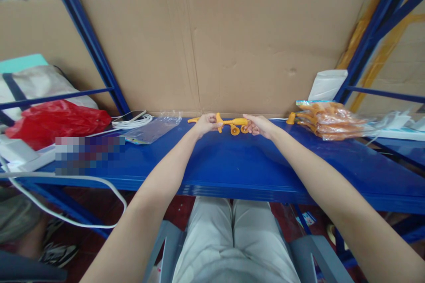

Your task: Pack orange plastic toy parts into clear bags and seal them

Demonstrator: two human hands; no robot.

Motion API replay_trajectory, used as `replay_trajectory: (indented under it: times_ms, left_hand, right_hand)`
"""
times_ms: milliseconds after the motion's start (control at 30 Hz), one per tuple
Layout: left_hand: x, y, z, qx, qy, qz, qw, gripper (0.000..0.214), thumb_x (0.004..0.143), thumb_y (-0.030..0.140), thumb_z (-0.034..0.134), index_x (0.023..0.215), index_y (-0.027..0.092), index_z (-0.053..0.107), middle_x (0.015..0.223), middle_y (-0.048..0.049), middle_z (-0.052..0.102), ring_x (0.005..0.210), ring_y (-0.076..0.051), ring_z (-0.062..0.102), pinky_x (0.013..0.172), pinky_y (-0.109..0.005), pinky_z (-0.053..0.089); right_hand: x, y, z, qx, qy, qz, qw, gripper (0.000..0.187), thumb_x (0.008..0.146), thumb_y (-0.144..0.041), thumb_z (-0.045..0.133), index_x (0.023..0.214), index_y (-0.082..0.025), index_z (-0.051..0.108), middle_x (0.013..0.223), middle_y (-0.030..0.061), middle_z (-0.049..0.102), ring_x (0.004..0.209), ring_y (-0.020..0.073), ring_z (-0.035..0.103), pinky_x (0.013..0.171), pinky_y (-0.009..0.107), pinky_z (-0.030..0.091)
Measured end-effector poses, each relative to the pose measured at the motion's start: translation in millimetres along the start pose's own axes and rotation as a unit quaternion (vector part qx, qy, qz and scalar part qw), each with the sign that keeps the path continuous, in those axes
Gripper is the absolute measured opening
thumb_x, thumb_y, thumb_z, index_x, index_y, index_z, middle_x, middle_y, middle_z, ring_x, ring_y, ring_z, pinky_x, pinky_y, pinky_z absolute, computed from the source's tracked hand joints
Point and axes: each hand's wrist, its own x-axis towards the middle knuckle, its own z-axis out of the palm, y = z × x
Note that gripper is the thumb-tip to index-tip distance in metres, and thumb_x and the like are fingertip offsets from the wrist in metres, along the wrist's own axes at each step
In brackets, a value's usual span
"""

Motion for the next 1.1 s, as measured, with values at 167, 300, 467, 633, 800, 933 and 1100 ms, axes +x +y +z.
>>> replay_trajectory:
  times_ms: [167,300,467,633,800,933,1100]
  left_hand:
    - [-0.6,0.4,1.1,0.0,0.007,-0.001,1.0,0.019,0.073,0.0,0.069,0.079,0.012,0.056,0.068,0.0005,0.069,0.064,-0.012,0.068,0.081,-0.038,0.057]
    - [0.0,-1.4,-0.1,0.004,0.0,-0.008,1.0,0.019,0.071,0.0,0.071,0.079,0.012,0.057,0.068,-0.0004,0.069,0.064,-0.013,0.068,0.081,-0.039,0.056]
    - [0.7,-3.2,-0.7,-0.002,0.0,-0.002,1.0,0.021,0.07,0.0,0.072,0.079,0.012,0.058,0.067,0.0004,0.069,0.063,-0.012,0.068,0.08,-0.037,0.057]
    - [1.5,-3.8,-0.6,-0.001,0.004,0.003,1.0,0.022,0.069,0.0,0.073,0.08,0.012,0.058,0.067,0.0012,0.068,0.062,-0.011,0.067,0.077,-0.034,0.058]
    - [3.6,-6.2,-3.6,0.006,-0.004,0.0,1.0,0.023,0.067,0.002,0.076,0.079,0.012,0.058,0.07,-0.0006,0.07,0.066,-0.012,0.068,0.079,-0.036,0.057]
    - [3.4,-6.7,-5.0,0.01,0.004,-0.009,1.0,0.02,0.07,0.0,0.073,0.078,0.012,0.058,0.069,-0.0003,0.069,0.064,-0.012,0.067,0.08,-0.037,0.056]
    - [2.1,-5.8,-3.4,0.013,-0.013,-0.007,1.0,0.02,0.071,0.004,0.074,0.08,0.012,0.058,0.07,-0.0014,0.069,0.065,-0.013,0.067,0.08,-0.038,0.056]
  right_hand:
    - [1.3,-0.4,2.3,0.023,0.015,0.04,0.999,0.044,0.092,-0.046,0.05,0.062,-0.014,0.051,0.041,-0.0017,0.045,0.031,0.0028,0.03,0.029,0.015,0.018]
    - [5.1,2.0,-0.5,0.017,-0.005,0.05,0.999,0.044,0.091,-0.049,0.05,0.064,-0.015,0.052,0.047,-0.0003,0.049,0.034,0.003,0.033,0.028,0.014,0.018]
    - [2.2,-0.5,-0.1,0.033,-0.033,0.076,0.996,0.043,0.094,-0.048,0.046,0.065,-0.015,0.049,0.049,-0.0016,0.049,0.033,0.0014,0.028,0.029,0.013,0.017]
    - [1.2,-2.0,0.0,0.012,-0.047,0.105,0.993,0.048,0.095,-0.053,0.038,0.067,-0.016,0.049,0.044,-0.0036,0.045,0.03,0.002,0.023,0.029,0.014,0.016]
    - [2.0,0.0,-6.3,-0.017,-0.064,0.091,0.994,0.048,0.093,-0.057,0.039,0.081,-0.014,0.055,0.055,0.002,0.059,0.032,0.0047,0.037,0.032,0.017,0.029]
    - [-1.1,1.4,-8.8,-0.011,-0.066,-0.011,0.998,0.025,0.084,-0.036,0.067,0.098,-0.017,0.057,0.071,0.0009,0.067,0.048,0.0078,0.057,0.042,0.017,0.043]
    - [-1.2,2.5,-6.4,-0.05,-0.055,-0.06,0.995,0.012,0.078,-0.018,0.073,0.085,-0.014,0.063,0.059,-0.0005,0.063,0.051,0.0074,0.058,0.045,0.014,0.043]
